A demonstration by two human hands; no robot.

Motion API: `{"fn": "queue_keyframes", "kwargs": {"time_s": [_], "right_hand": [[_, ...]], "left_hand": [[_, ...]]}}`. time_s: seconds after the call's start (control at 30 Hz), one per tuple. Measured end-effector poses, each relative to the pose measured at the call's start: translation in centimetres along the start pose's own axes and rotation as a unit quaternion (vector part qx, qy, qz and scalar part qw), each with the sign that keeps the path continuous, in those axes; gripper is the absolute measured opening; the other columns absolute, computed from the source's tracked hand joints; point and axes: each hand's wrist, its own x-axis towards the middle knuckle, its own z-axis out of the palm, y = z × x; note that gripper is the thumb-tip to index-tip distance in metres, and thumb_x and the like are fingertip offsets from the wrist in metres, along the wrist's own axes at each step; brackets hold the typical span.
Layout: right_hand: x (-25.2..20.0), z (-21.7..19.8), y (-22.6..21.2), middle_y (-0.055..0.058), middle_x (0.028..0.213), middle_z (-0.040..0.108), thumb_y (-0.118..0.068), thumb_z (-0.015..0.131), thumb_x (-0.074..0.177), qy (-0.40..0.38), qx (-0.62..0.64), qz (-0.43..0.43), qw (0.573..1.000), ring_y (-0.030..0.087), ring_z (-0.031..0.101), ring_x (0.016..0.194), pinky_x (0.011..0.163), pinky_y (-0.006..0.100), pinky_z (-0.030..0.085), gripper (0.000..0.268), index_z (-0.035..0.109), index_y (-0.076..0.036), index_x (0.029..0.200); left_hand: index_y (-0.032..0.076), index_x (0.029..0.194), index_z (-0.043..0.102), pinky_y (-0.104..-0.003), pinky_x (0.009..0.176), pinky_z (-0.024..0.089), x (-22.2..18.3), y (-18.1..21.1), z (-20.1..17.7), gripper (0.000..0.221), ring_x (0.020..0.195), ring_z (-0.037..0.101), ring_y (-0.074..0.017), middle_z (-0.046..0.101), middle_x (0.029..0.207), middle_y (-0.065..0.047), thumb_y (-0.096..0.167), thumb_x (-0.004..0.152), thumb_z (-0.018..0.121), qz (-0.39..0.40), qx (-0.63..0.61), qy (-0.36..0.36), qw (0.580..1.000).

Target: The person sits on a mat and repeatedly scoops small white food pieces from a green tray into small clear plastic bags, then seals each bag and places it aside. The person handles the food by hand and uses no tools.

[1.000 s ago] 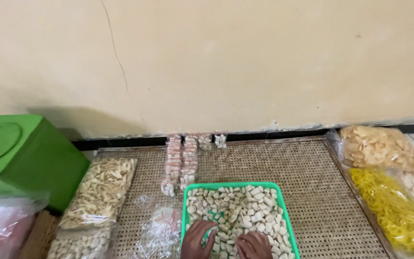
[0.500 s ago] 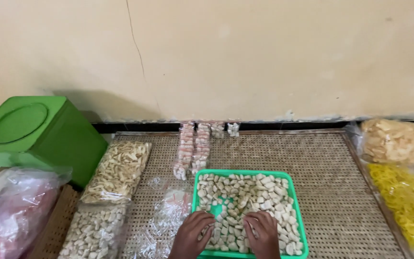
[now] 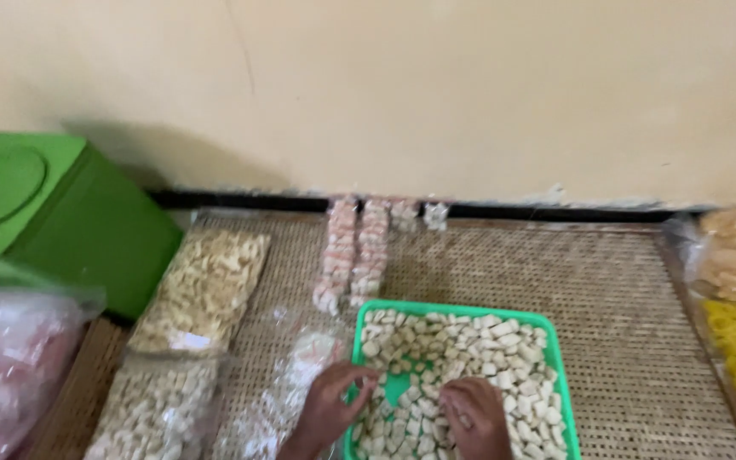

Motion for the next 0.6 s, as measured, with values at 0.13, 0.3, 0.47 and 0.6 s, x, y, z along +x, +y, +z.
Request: {"fn": "queue_keyframes", "kwargs": {"time_s": [0.13, 0.3, 0.47, 0.6], "right_hand": [[0.2, 0.6, 0.3, 0.003, 0.097, 0.076, -0.007, 0.070, 0.088, 0.008, 0.040, 0.003, 0.999, 0.021, 0.071, 0.085, 0.084, 0.035, 0.051, 0.009, 0.073, -0.013, 0.093], [-0.3, 1.2, 0.1, 0.006, 0.091, 0.074, -0.002, 0.073, 0.088, 0.038, -0.008, 0.032, 0.999, 0.023, 0.069, 0.082, 0.083, 0.036, 0.054, 0.010, 0.076, -0.011, 0.090], [0.7, 0.2, -2.8, 0.003, 0.100, 0.076, -0.015, 0.073, 0.092, -0.070, -0.089, 0.141, 0.983, 0.023, 0.070, 0.100, 0.092, 0.039, 0.051, 0.009, 0.080, -0.014, 0.097], [0.4, 0.4, -0.6, 0.002, 0.107, 0.075, -0.015, 0.076, 0.087, -0.110, -0.046, 0.050, 0.992, 0.023, 0.069, 0.100, 0.091, 0.041, 0.050, 0.019, 0.076, -0.015, 0.106]], "left_hand": [[0.015, 0.100, 0.078, -0.028, 0.056, 0.050, -0.4, -5.1, -2.9, 0.011, 0.058, 0.062, -0.0116, 0.080, 0.087, 0.001, 0.019, 0.091, 0.074, -0.083, 0.010, 0.056, 0.995], [0.016, 0.092, 0.079, -0.024, 0.054, 0.040, -1.0, -10.5, -7.8, 0.009, 0.057, 0.046, -0.0040, 0.066, 0.063, 0.007, 0.024, 0.092, 0.073, -0.296, -0.003, 0.112, 0.949], [0.016, 0.120, 0.071, -0.039, 0.097, 0.053, 2.0, -5.0, -9.0, 0.041, 0.116, 0.064, -0.0241, 0.070, 0.129, -0.008, 0.023, 0.081, 0.081, -0.365, 0.005, -0.116, 0.924], [0.023, 0.146, 0.050, -0.058, 0.124, 0.013, 2.1, -5.3, -6.4, 0.082, 0.151, 0.025, -0.0365, 0.036, 0.160, -0.011, 0.027, 0.075, 0.091, -0.338, 0.193, -0.339, 0.856]]}}
